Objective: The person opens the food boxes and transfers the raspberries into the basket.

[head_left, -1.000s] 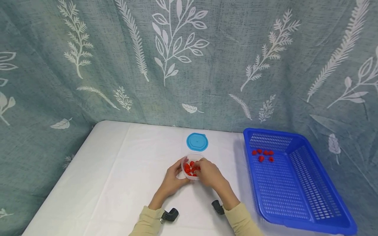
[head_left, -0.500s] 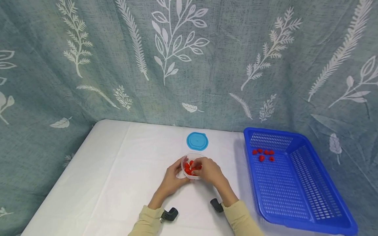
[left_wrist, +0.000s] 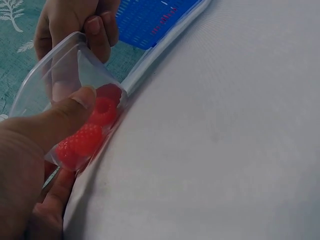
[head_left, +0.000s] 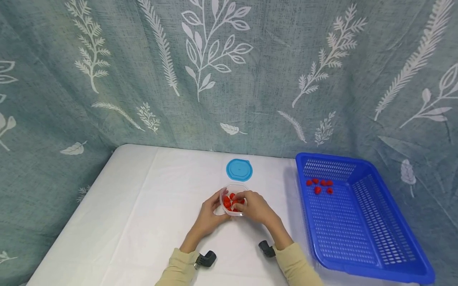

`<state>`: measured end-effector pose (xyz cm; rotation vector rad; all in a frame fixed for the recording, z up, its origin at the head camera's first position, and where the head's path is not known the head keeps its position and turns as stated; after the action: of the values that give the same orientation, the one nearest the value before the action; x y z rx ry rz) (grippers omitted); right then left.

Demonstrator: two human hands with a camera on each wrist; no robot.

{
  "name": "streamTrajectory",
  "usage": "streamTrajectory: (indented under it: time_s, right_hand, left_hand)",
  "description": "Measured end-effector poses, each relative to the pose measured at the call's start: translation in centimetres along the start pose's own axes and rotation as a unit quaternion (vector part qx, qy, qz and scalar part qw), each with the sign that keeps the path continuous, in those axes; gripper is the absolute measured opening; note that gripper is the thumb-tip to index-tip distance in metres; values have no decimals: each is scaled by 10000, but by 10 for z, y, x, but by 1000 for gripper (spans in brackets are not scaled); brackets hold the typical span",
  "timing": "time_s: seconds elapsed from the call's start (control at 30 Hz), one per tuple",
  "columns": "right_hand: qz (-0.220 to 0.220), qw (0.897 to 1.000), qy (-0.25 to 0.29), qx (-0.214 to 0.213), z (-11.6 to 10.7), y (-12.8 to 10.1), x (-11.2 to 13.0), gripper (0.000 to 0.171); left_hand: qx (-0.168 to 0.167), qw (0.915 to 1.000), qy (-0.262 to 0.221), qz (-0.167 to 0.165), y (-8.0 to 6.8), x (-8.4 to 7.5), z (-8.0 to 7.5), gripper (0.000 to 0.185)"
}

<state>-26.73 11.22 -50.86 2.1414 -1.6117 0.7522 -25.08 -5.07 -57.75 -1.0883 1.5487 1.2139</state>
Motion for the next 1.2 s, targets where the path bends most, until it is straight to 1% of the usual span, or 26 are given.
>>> streamTrajectory:
  time_s: [0.07,0.2,0.23,0.3,0.43,0.57,0.67,0.83,1.0,1.2]
  right_hand:
    - [-74,10000,28,-27,0,-2,-1,25]
    - [-162,9996,211,-81,-1,-6,-3,23]
    - [-189,9994,283,-95,-1,-7,-3,24]
    - [-269,9984,477,-130,-3,-10,-3,24]
    - [-376,9950,900,-218,-5,-16,-4,24]
    - [-406,9921,1109,-423,-6,-22,-5,26]
    - [-433,9897,1202,-639,-6,-26,-7,27]
    - [-343,9820,1638,-881,-6,-34,-10,25]
    - [-243,9762,1970,-869,-8,-44,-9,25]
    - [-104,9734,2165,-738,-18,-61,-2,28]
  left_hand:
    - [-7,10000,9,3,-1,-9,0,86]
    - [-29,10000,18,54,-2,-10,-1,87]
    - [-25,10000,-12,90,-2,-10,-1,87]
    - [-25,9999,-6,162,-1,-1,0,87]
    - [30,9998,23,180,-1,-1,0,87]
    - [65,9997,115,201,0,-1,0,86]
    - [93,9996,191,170,0,0,1,85]
    - [111,9999,112,7,0,1,0,86]
    - [99,9999,82,-18,-1,0,-1,87]
    - [85,9999,101,57,-2,-1,0,87]
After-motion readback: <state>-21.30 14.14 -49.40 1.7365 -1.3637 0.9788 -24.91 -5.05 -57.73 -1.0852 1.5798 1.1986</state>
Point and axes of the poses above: each hand's wrist, its own y-axis towards the middle knuckle, its own z-axis out of the palm, x = y × z, the point moved 4 cm from there along y, towards the middle knuckle, and after that the axes turned 5 degrees about -x, right-handed, at the moved point
